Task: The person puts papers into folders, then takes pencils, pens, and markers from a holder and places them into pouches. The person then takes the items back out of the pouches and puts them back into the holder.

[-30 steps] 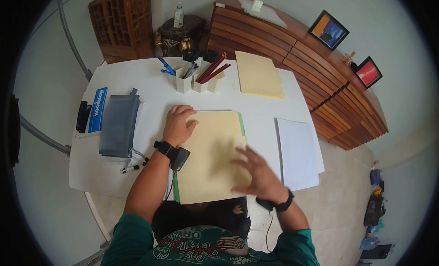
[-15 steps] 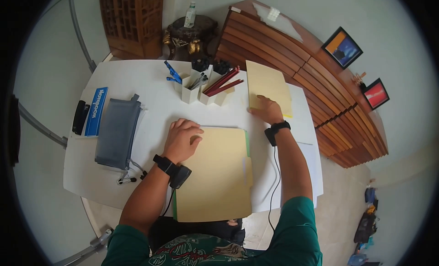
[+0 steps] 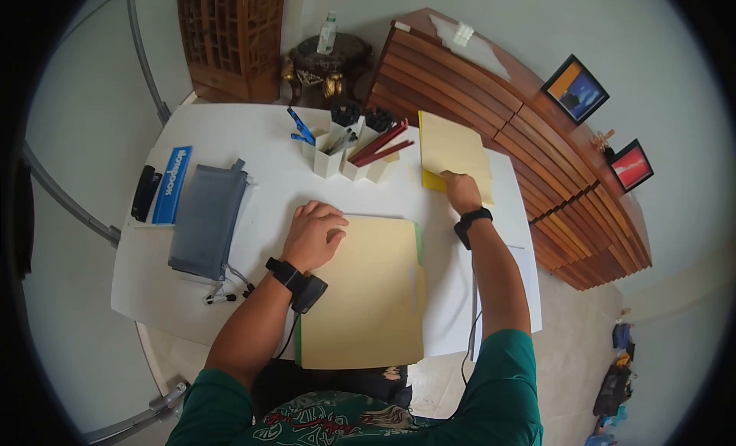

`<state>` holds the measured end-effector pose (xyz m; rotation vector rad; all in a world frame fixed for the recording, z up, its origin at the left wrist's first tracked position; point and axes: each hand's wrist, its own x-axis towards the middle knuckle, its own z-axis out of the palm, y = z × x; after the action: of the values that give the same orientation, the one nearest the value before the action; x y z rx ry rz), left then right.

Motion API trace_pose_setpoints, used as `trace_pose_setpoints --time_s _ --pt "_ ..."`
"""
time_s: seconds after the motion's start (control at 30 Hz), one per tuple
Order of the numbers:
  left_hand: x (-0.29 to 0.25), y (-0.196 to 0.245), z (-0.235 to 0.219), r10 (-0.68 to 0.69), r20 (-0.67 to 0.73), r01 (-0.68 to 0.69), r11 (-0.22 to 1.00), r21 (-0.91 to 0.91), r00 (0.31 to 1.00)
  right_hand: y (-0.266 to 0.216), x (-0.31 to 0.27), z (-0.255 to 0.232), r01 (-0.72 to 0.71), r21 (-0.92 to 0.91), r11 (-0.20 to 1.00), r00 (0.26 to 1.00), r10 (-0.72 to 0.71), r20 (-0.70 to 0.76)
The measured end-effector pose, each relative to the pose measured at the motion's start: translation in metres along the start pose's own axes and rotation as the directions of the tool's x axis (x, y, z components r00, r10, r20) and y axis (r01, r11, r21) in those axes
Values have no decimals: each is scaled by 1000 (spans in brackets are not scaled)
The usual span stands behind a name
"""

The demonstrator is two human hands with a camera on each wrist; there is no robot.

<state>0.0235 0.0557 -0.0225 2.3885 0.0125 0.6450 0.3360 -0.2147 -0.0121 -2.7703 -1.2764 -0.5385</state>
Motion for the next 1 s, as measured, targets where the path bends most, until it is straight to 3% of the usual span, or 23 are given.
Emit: trace_pose_setpoints --time_s 0.03,0.1,0.17,0.23,0.33,0.43,0.5,0.57,0.6,0.67,0.87,1.0 --pt "-1 0 0 -2 4 2 1000 -7 1000 -3 5 -14 5 -1 1000 1000 -5 -21" --pt "0 -1 0 -1 4 1 1000 -12 1000 -22 0 -65 -211 46 976 959 216 -185" --pt "-2 -2 1 32 -12 -32 999 -17 999 -50 -18 -122 -201 97 975 887 223 -403" --pt "-3 -2 1 49 -21 -49 999 -16 999 -95 -56 -180 -175 53 983 841 178 -510" --pt "-1 -3 2 61 -71 -65 997 -50 996 -167 -138 -227 -123 21 992 839 115 -532" --pt "1 -8 6 67 -146 -82 992 -100 987 -234 -217 -214 -110 142 984 901 159 -405" --pt "1 -7 6 12 -216 -42 990 -133 976 -274 -238 -196 13 253 967 968 51 -246" --pt "0 -6 5 42 -173 -66 989 -133 984 -303 -251 -179 80 324 943 992 -43 -122" --pt "0 -4 3 59 -145 -74 992 -104 988 -311 -253 -172 62 327 943 992 -22 -124" --pt "-3 -2 2 69 -69 -73 996 -60 995 -322 -253 -161 148 378 914 989 -144 -39" --pt "-6 -1 1 104 51 -107 992 61 993 -329 -248 -150 235 379 895 971 -233 -51" --pt "-6 -1 3 120 46 -123 989 76 992 -325 -245 -146 290 414 863 954 -297 -49"
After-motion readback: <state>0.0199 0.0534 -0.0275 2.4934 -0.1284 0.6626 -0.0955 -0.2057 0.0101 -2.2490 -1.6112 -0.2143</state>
